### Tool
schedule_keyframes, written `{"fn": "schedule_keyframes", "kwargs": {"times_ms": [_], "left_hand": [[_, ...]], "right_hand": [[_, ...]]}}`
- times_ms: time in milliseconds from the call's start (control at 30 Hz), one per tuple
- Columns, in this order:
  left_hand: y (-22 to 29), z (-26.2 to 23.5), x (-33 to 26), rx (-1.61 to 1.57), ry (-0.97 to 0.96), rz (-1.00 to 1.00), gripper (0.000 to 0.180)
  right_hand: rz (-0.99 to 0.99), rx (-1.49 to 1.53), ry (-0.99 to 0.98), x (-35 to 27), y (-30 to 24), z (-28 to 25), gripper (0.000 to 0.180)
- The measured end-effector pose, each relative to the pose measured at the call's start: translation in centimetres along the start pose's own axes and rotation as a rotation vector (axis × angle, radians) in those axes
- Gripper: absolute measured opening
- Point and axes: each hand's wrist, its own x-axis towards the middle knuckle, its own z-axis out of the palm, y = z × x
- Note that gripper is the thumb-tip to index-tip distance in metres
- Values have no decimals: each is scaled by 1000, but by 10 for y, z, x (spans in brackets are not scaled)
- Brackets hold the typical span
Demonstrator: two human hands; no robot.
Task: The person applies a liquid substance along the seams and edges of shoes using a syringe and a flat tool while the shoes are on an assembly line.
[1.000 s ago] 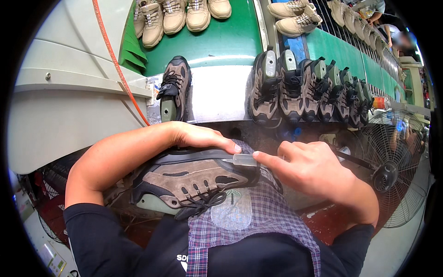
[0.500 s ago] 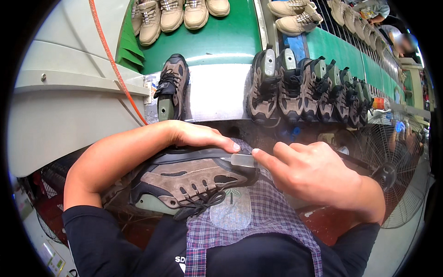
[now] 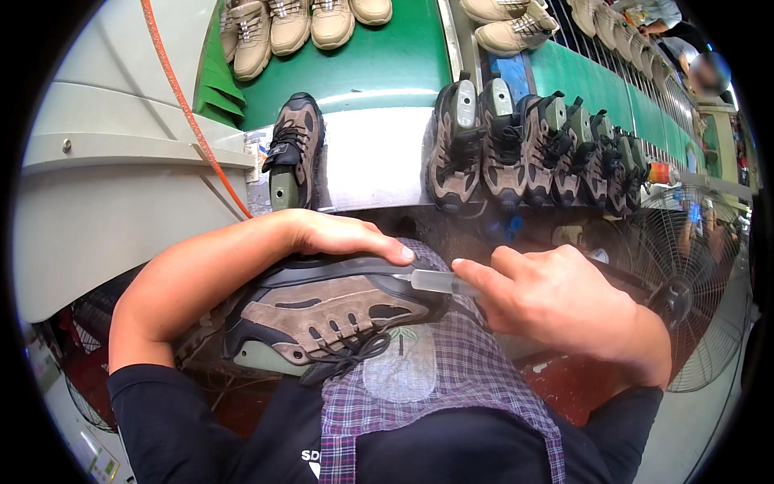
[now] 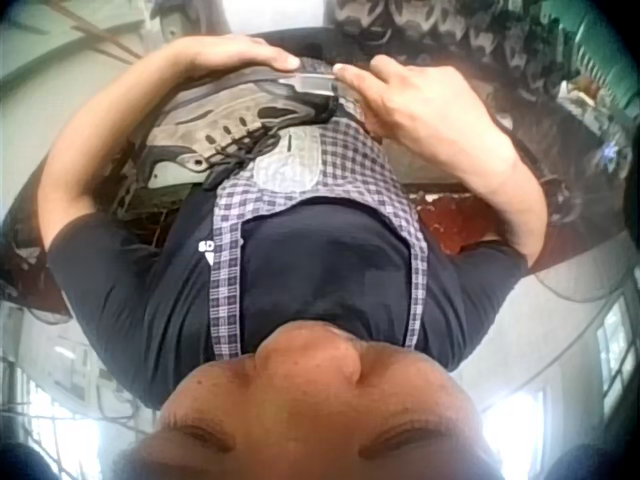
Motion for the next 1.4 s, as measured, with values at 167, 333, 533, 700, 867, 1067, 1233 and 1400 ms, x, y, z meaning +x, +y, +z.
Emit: {"fn": "schedule_keyframes", "kwargs": {"times_ms": [167,333,533,700,867,1067,1233,1400], "left_hand": [[10,3,-8,17,1,-8,69],[4,2,-6,9,8,19,69],[4,1,-7,-11,10,28,68],[5,2,-8,-16,17,30,66],[10,3,-11,-4,20,34,66],[11,4,-13,2,48,26,67],[3,1,-9,-33,36,38,66],[4,1,-8,-17,57,63,64]], "right_hand": [[25,42,11,-5,4,3,39],[48,82,-4,-11,6,6,44],[93,125,-3,-19,6,11,46],[119,131,-14,-25,6,13,45],[144,144,-22,-30,4,13,46],[172,147,-26,-35,4,14,45],[188,155,-22,-39,6,17,44],[224,170,-24,-44,4,19,43]]}}
